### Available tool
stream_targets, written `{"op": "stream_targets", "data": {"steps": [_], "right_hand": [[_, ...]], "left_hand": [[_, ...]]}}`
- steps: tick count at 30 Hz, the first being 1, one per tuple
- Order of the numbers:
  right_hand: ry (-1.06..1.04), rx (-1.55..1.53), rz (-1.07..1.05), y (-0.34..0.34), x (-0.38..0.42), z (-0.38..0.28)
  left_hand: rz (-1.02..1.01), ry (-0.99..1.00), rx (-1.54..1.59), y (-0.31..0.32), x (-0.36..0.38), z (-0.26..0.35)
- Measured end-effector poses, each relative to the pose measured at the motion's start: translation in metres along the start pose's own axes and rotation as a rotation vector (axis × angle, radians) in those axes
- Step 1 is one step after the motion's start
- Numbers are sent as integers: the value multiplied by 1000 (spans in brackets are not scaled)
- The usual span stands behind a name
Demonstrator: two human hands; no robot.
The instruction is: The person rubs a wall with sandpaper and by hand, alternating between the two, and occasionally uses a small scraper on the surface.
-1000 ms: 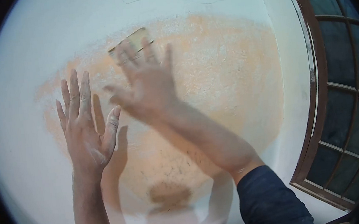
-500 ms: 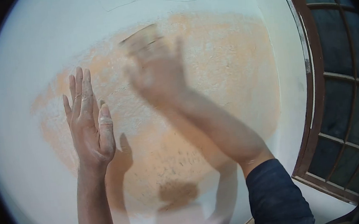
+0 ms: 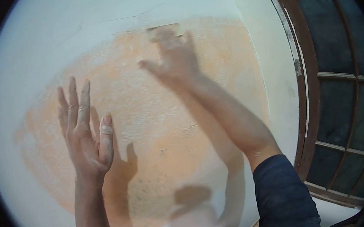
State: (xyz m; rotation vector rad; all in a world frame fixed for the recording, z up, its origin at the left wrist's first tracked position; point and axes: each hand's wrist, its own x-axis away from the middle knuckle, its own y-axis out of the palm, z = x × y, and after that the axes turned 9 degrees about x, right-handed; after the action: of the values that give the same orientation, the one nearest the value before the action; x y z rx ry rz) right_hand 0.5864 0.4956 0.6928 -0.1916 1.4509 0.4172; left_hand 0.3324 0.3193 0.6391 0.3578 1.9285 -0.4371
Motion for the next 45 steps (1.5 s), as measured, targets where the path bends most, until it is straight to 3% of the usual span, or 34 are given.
{"op": "stream_targets", "data": {"steps": [3,4,6,7,9,11,13,17,19,23,25,29,31,32,34,36,38,43,45], "right_hand": [[276,-131,-233,-27,5,101],[252,16,-66,8,14,167],[401,87,-140,18,19,255],[391,59,-143,25,17,252],[161,45,-77,11,31,243],[-45,-114,-179,-15,38,210],[-50,67,-130,-2,54,210],[138,-149,-191,-6,29,287],[467,5,-267,8,15,325],[311,-140,-174,-10,30,278],[-24,-57,-222,1,47,273],[-54,-166,-225,-11,52,309],[259,-71,-78,30,35,350],[234,-82,-73,23,25,334],[369,-712,-316,-10,24,275],[-3,-272,-29,0,36,203],[-137,-300,57,15,43,144],[-111,-317,-143,0,32,150],[-70,-149,-58,5,39,171]], "left_hand": [[54,-59,-206,-5,11,17],[77,-100,-214,-8,15,22],[100,-172,-241,-13,17,32],[98,-183,-269,-12,14,38],[182,-163,-298,10,1,51],[200,-136,-251,47,-16,64],[224,-99,-182,94,-32,77],[194,-60,-198,148,-31,106],[199,-67,-254,157,-41,112],[236,-95,-269,166,-59,108],[254,-112,-261,176,-64,108],[238,-111,-393,179,-64,113],[266,-163,-395,181,-66,113],[258,-191,-382,184,-64,111],[232,-187,-378,191,-65,108],[218,-216,-261,207,-59,109],[141,-225,-222,222,-58,110],[7,-144,-172,206,-55,117],[-123,-90,-97,189,-45,130]]}}
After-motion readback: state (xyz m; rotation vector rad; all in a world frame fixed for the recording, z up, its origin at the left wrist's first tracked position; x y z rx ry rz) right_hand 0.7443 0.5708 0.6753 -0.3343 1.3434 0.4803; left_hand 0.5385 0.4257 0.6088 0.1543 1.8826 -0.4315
